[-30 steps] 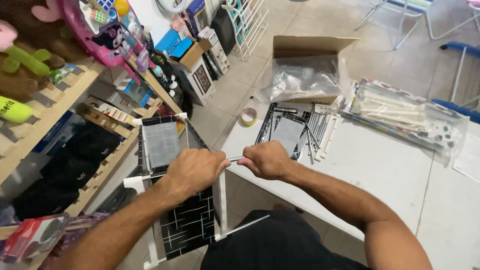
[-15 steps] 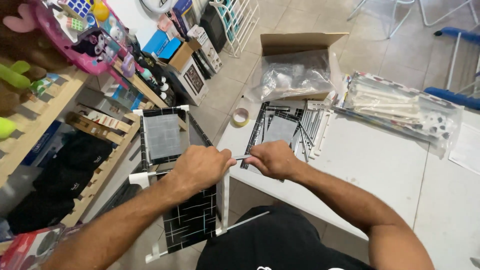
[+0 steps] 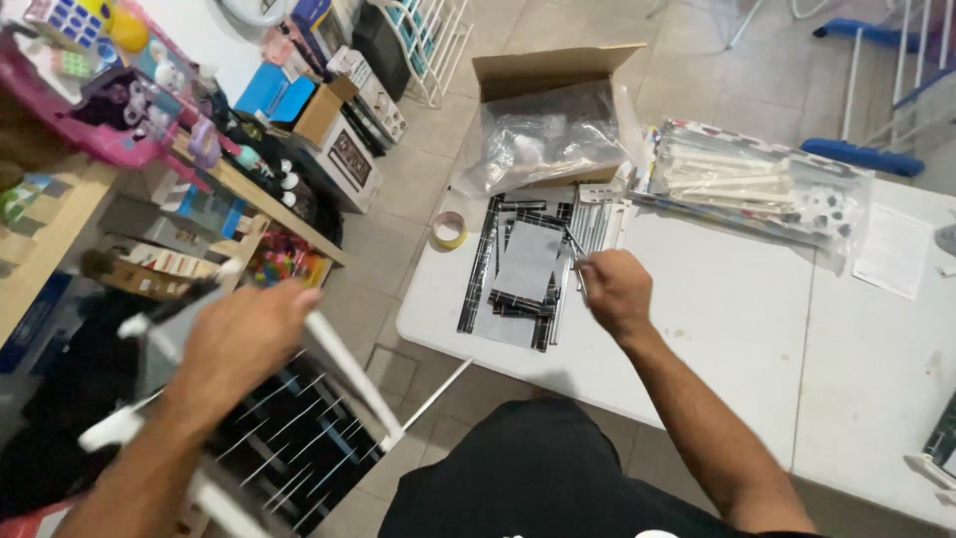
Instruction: Assembling a modular storage shelf unit by connecting plastic rods and fabric panels.
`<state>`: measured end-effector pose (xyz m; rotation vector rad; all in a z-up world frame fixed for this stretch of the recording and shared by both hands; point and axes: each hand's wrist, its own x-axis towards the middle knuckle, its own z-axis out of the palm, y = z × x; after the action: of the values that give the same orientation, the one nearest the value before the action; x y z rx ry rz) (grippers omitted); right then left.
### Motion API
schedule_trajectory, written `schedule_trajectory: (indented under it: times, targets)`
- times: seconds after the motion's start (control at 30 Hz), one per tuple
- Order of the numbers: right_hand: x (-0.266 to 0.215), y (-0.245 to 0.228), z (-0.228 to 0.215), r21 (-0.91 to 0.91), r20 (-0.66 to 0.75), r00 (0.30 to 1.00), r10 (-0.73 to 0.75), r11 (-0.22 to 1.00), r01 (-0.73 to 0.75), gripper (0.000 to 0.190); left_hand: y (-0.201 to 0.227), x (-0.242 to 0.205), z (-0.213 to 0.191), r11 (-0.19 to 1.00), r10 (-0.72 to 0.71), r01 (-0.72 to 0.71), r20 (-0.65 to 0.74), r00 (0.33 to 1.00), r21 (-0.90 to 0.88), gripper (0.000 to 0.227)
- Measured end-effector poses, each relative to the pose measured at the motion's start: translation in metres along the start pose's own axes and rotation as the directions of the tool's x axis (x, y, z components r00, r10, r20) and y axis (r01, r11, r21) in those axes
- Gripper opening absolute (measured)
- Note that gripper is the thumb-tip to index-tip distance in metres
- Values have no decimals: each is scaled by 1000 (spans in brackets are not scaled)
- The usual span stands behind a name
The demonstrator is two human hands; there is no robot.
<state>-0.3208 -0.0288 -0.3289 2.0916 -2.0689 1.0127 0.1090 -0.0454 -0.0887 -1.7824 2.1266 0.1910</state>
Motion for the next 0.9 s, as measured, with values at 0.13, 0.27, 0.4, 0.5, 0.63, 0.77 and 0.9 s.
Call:
schedule_trajectory:
  times: [0.13, 0.27, 0.4, 0.5, 0.63, 0.77, 0.9]
  targets:
    - [-75, 79, 64, 253, 340, 604, 721, 548, -797, 22, -25, -27, -4, 961, -260, 273, 196, 946, -43, 44]
    - [-134, 72, 121, 153, 715, 208, 668, 140, -978, 8, -30, -41, 15, 950, -250, 288, 256, 934, -124, 49]
    - [-107, 81, 157, 27, 607, 262, 750, 310, -950, 62, -22, -44, 20, 922, -229, 296, 265, 937, -250, 45]
    - [-47, 12, 89, -38, 710, 375, 596, 564, -825, 63, -30, -46, 40, 914, -193, 273, 267, 944, -302, 43]
    - [-11, -84, 2, 393, 714, 700, 17, 817, -421, 42, -33, -46, 47, 891, -189, 288, 289, 938, -350, 43]
    - [-31, -191, -65, 652, 557, 399, -728, 681, 332, 50, -45, -39, 67, 924, -112, 173, 192, 975, -341, 47]
    - [-82, -231, -17, 490, 737, 120, -666, 647, 584, 34, -49, -48, 33, 896, -151, 207, 168, 974, -393, 45]
